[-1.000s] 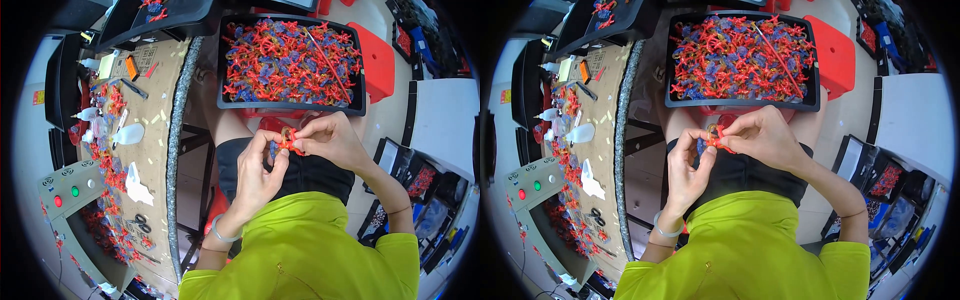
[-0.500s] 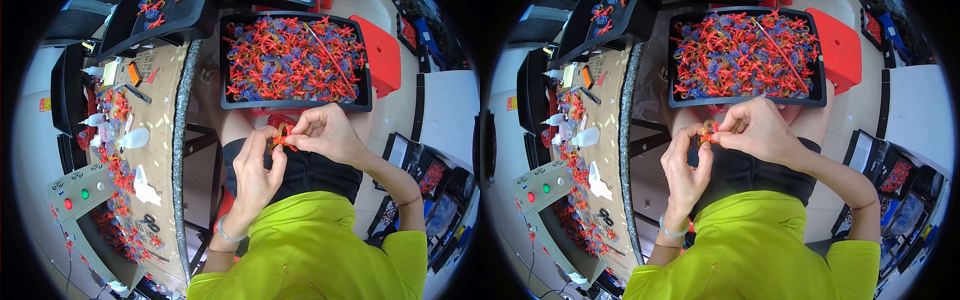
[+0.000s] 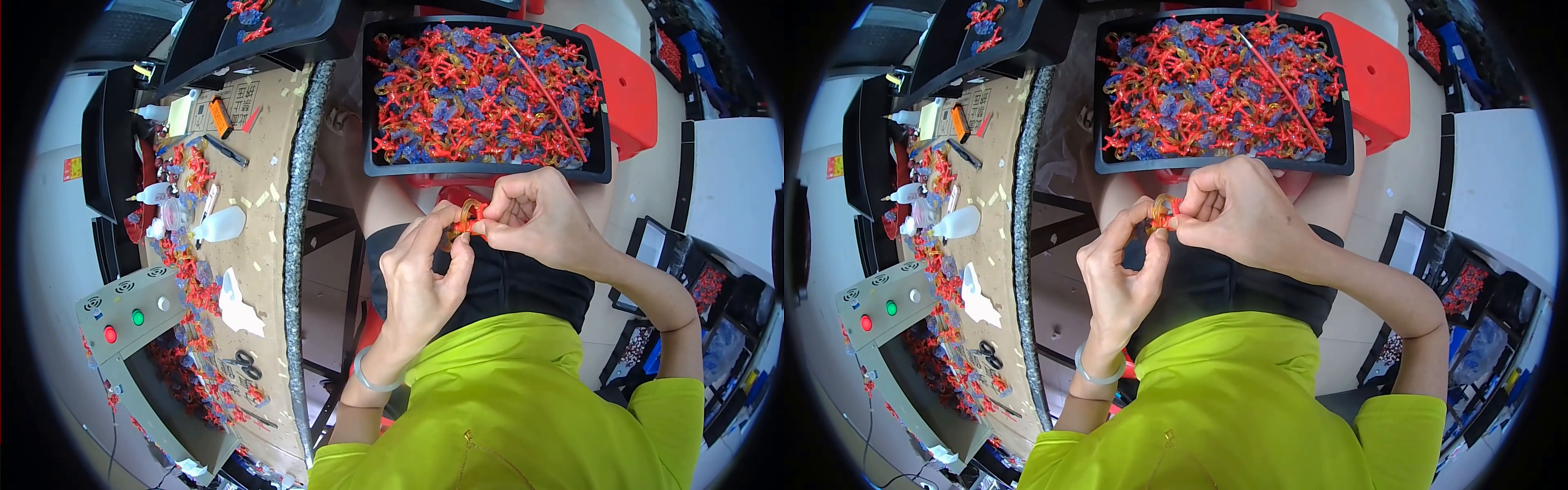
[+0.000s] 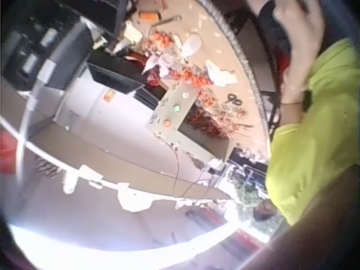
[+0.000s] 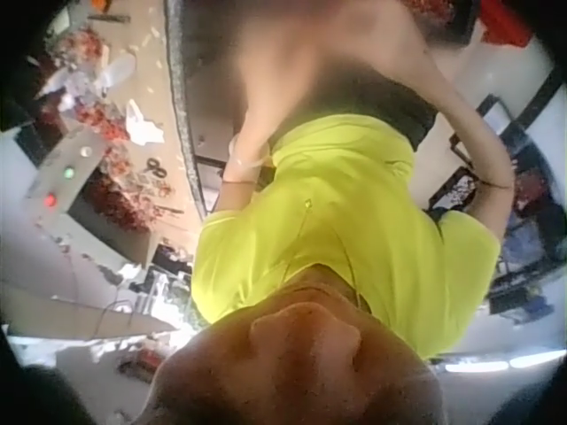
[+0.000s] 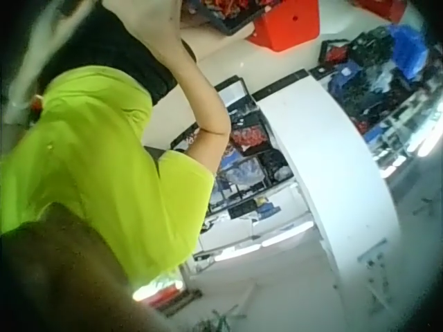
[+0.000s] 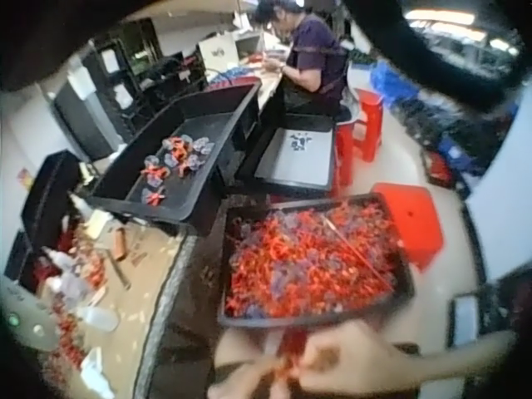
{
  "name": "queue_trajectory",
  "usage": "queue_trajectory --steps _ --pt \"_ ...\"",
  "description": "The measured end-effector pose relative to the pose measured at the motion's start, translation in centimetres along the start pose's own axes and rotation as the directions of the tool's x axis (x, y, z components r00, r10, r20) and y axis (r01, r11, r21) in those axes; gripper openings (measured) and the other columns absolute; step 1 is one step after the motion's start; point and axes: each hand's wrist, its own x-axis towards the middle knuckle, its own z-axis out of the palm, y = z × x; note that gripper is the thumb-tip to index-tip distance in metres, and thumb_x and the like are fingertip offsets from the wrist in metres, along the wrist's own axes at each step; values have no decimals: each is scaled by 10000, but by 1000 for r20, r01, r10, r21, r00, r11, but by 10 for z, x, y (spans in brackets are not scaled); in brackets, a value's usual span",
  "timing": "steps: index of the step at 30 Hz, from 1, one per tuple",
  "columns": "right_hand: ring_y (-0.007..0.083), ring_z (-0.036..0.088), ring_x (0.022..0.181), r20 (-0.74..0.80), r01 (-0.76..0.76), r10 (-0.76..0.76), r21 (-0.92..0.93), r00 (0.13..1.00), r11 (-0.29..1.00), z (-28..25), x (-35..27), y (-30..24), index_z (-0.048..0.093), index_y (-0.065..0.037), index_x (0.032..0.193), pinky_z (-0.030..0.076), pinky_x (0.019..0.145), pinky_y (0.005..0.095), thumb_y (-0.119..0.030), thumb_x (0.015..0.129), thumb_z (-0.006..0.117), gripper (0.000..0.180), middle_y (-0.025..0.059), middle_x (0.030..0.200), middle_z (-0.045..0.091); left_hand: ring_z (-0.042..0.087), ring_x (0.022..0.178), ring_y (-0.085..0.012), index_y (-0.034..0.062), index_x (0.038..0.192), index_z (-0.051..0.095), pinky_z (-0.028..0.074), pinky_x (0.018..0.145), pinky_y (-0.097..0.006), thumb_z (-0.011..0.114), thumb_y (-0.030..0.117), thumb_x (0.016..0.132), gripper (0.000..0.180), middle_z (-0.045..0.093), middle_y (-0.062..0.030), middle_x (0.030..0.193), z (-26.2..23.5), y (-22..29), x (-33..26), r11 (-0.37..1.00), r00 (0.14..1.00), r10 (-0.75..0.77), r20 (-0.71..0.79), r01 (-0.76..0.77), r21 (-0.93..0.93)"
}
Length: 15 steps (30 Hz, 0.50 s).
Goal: The person assembles small plastic figurines by hand, applying glue from a bottle with a brush to join plastic toy parts.
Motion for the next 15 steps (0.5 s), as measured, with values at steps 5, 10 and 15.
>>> queue_trajectory --steps 5,10,15 --pt "7 531 546 -22 17 -17 -15 1000 1000 0 0 -1 563 30 642 402 480 183 -25 734 684 161 19 573 584 664 699 -252 -65 990 609 530 651 -314 632 -50 735 256 658 -218 938 0 2 3 1000 1000 -8 -1 8 -3" --pt "11 527 536 -42 26 -28 -64 999 998 -1 -1 -5 560 27 644 405 479 193 -26 721 688 158 23 571 586 662 683 -250 -70 988 608 528 644 -312 631 -51 734 256 658 -217 940 2 3 6 1000 1000 -17 8 17 -14" --pt "35 528 533 -82 63 -69 -77 994 995 -2 0 -6 553 33 649 412 488 211 -29 704 693 162 47 566 577 664 725 -273 -73 981 606 530 660 -317 628 -55 736 247 653 -221 936 3 7 10 999 999 34 -4 -34 8"
